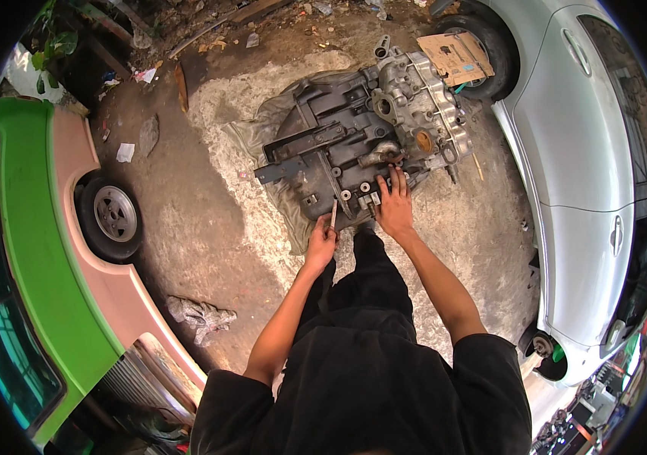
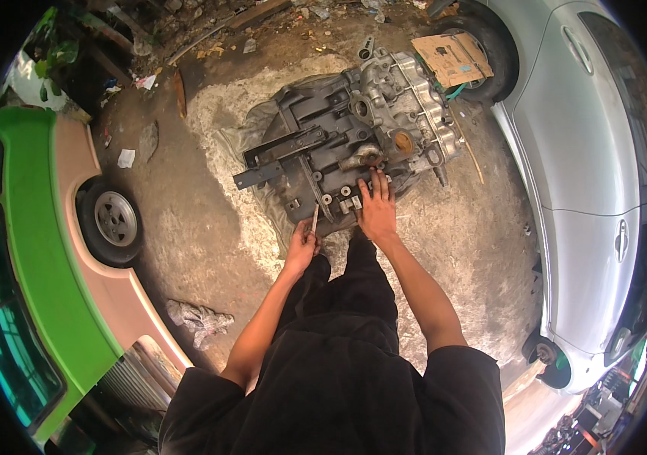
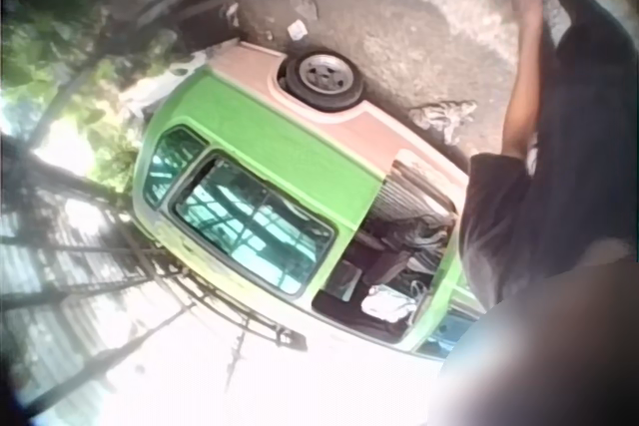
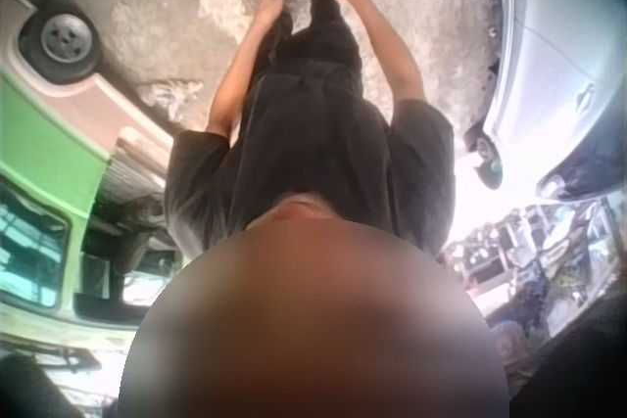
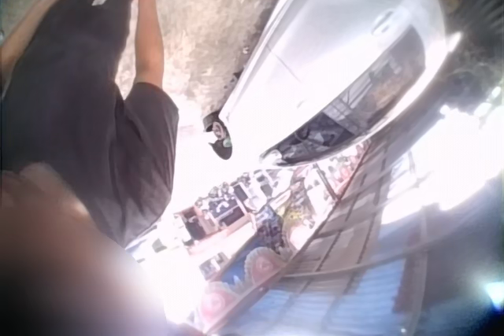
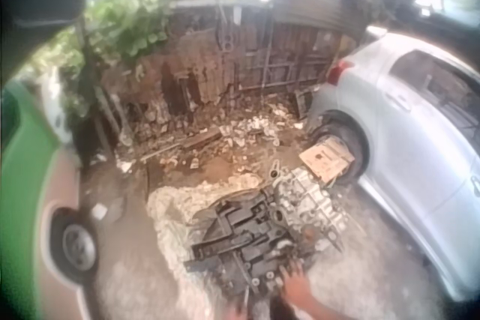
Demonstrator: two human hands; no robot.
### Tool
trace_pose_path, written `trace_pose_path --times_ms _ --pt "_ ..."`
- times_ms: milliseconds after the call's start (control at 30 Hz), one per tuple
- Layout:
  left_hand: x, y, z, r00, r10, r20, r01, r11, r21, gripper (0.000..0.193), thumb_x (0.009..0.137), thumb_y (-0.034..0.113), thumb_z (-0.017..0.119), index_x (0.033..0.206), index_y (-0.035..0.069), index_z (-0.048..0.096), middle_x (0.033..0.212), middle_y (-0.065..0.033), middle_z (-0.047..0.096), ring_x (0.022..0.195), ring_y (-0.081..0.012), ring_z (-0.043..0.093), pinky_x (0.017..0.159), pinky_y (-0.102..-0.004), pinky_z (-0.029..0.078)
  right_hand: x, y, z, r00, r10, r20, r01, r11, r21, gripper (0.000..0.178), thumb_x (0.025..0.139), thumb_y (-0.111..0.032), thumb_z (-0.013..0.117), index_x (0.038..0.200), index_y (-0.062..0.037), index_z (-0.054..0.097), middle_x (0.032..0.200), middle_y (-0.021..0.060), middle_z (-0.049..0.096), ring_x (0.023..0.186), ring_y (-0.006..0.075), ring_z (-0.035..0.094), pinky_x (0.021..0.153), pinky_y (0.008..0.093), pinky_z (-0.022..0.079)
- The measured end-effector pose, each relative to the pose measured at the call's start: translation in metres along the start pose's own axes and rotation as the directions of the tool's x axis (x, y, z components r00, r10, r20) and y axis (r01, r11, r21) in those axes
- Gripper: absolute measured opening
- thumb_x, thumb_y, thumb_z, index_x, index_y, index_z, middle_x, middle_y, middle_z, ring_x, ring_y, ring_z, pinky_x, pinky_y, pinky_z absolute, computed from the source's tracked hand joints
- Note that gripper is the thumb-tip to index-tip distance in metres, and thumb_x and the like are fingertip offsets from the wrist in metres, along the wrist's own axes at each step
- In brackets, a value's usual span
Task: The person works on a car engine placed on the ground, using a wrench to tighten bolts on the engine block. The person repeatedly turns the wrench on several bolts while stabilizing the engine with the other hand.
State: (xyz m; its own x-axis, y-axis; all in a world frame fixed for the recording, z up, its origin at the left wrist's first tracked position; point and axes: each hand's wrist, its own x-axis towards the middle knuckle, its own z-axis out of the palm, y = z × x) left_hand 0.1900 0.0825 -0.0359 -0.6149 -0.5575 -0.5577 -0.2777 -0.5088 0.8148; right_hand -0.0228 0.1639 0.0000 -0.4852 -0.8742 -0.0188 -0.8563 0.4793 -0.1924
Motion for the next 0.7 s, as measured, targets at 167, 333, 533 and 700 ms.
trace_pose_path --times_ms 167,333,533,700 --pt "0.0 -0.013 0.005 0.982 0.189 0.002 -0.184 0.956 0.228 0.042 0.104 0.0 0.038 0.145 0.007 0.035 0.085 -0.0032 0.051 0.07 -0.0106 0.045 0.064 -0.0267 0.042 0.0 0.0 -0.001 1.0 -0.005 -0.002 0.005 1.0 -0.001 0.084 0.075 -0.022 0.078 0.147 -0.0123 0.037 0.158 0.0173 0.022 0.15 0.0364 0.016 0.12 0.053 0.022" --pt "-0.012 -0.023 0.008 0.988 0.127 0.088 -0.138 0.982 0.125 0.054 0.097 -0.007 0.037 0.148 0.009 0.029 0.087 -0.0085 0.052 0.074 -0.0176 0.051 0.074 -0.0305 0.046 0.0 -0.001 -0.001 1.0 0.012 0.012 -0.012 1.0 -0.004 0.084 0.075 -0.022 0.078 0.147 -0.0127 0.037 0.159 0.0173 0.022 0.15 0.0363 0.016 0.12 0.0529 0.022" --pt "-0.008 -0.029 0.018 0.977 0.197 0.086 -0.212 0.949 0.235 0.074 0.093 -0.011 0.035 0.16 0.014 0.014 0.103 -0.0087 0.053 0.08 -0.0163 0.05 0.074 -0.0293 0.047 0.001 -0.002 0.001 1.0 0.023 0.013 -0.023 1.0 -0.009 0.083 0.076 -0.023 0.079 0.147 -0.0123 0.038 0.159 0.0174 0.021 0.15 0.0365 0.015 0.12 0.0529 0.022" --pt "-0.007 -0.023 0.019 0.994 0.094 0.047 -0.103 0.955 0.28 0.084 0.087 -0.013 0.035 0.162 0.015 0.011 0.119 -0.0125 0.054 0.081 -0.0175 0.05 0.076 -0.03 0.048 0.0 -0.002 -0.001 1.0 0.011 0.006 -0.011 1.0 -0.014 0.083 0.076 -0.023 0.078 0.148 -0.0121 0.038 0.159 0.0176 0.021 0.15 0.0366 0.015 0.12 0.053 0.022"
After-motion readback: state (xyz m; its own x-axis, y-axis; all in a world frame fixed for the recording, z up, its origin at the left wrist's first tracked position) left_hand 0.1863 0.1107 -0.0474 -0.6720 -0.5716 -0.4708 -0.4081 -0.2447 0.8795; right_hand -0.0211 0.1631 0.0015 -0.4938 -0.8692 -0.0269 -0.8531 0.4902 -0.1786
